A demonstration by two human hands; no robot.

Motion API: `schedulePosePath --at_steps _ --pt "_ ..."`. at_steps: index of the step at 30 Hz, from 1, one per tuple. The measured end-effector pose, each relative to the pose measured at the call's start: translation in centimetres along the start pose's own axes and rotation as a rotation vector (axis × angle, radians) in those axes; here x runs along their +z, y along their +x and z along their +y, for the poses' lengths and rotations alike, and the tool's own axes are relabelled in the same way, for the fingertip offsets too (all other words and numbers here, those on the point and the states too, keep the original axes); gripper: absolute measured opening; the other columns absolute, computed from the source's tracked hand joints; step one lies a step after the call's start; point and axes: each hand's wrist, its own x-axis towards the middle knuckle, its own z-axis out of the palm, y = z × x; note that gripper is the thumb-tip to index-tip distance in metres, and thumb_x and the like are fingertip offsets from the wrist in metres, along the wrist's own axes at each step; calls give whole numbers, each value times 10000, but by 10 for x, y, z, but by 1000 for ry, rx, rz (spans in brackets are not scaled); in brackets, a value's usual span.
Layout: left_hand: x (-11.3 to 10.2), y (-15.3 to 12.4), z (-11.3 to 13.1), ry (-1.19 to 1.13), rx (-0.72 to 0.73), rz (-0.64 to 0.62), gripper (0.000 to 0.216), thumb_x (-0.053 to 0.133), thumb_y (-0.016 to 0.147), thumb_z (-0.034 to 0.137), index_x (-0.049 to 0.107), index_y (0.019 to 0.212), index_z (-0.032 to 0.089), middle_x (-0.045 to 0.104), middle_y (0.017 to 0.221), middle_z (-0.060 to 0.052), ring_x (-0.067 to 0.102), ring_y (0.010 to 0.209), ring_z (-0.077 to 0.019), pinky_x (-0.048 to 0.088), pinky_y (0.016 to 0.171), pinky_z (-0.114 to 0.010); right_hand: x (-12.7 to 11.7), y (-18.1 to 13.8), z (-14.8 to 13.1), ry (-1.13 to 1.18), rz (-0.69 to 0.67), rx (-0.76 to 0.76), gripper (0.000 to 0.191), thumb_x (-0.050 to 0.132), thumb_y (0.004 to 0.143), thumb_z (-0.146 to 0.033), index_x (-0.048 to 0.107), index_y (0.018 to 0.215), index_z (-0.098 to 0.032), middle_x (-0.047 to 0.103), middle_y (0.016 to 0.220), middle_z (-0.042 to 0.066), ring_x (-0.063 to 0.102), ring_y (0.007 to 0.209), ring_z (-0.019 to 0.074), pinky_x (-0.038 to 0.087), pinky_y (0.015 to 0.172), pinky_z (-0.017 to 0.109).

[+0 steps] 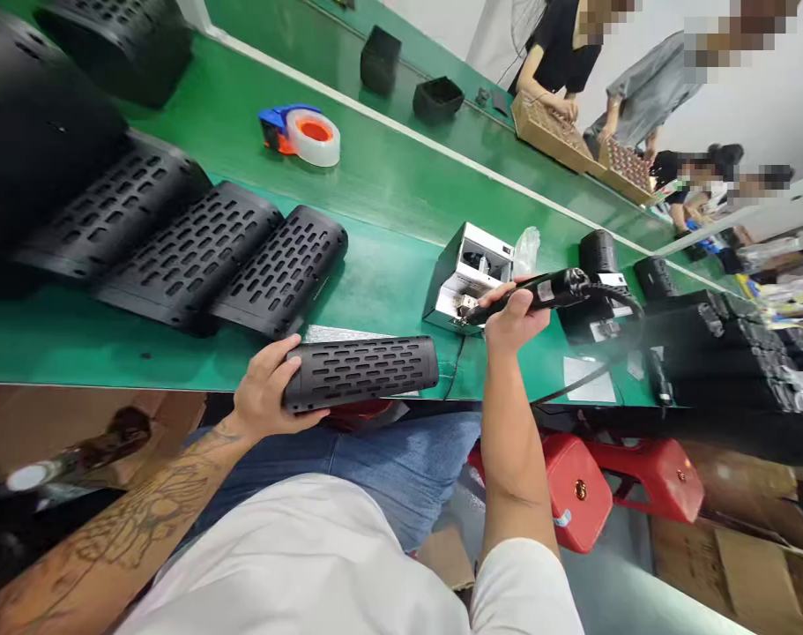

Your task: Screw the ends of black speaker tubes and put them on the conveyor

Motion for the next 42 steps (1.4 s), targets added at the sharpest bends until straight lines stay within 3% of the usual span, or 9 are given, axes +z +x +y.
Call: schedulePosePath --at_steps 3,6,10,13,18,25,37,42 --pt "1 -1 -2 0 -18 9 1190 1027 861 579 445 1840 236 629 1754 -297 719 1522 -507 672 1207 -681 -2 -3 -16 9 37 -13 582 732 979 -842 637 1038 -271 612 558 -110 571 378 156 515 434 289" --pt "2 -2 -1 12 -35 2 1173 1003 866 617 436 1832 268 630 1752 -282 733 1498 -500 677 1188 -687 -6 -17 -53 89 -18 -23 580 638 1033 -859 667 1110 -284 594 582 -115 556 378 149 547 443 293" --pt "3 -1 1 12 -41 -9 1185 992 872 650 410 1838 283 620 1756 -281 733 1493 -505 670 1186 -707 -9 -58 -119 288 -355 -39 684 548 1037 -929 785 1250 -324 648 617 -80 558 363 170 560 412 335" --pt "2 2 2 4 -24 9 1190 989 887 646 408 1847 250 623 1745 -296 728 1500 -503 668 1192 -701 -2 -91 -146 367 -545 30 762 562 1032 -952 817 1365 -316 727 686 -36 619 416 187 608 451 373" --pt "3 3 1 -6 -18 7 1163 972 901 658 415 1841 259 630 1734 -290 727 1502 -504 663 1199 -713 17 -115 -134 440 -707 67 713 758 954 -933 820 1298 -312 766 713 -36 701 482 181 680 527 362" --pt "4 -2 0 -28 -56 -33 1181 965 890 667 386 1848 288 630 1719 -274 709 1503 -510 642 1206 -734 27 -121 -126 444 -706 187 586 917 890 -832 792 1051 -282 767 669 -40 711 476 176 693 535 336" --pt "2 2 4 -13 -48 -42 1171 910 944 699 351 1869 249 634 1681 -299 710 1478 -497 654 1186 -726 20 -129 -108 548 -793 266 480 944 906 -717 843 1169 -329 767 691 -29 690 484 175 669 544 340" --pt "3 0 5 -14 -54 -53 1160 902 949 700 342 1865 260 629 1688 -298 703 1494 -500 651 1189 -732 20 -135 -107 486 -808 305 516 930 869 -795 822 1090 -341 735 645 -47 625 425 170 631 504 347"
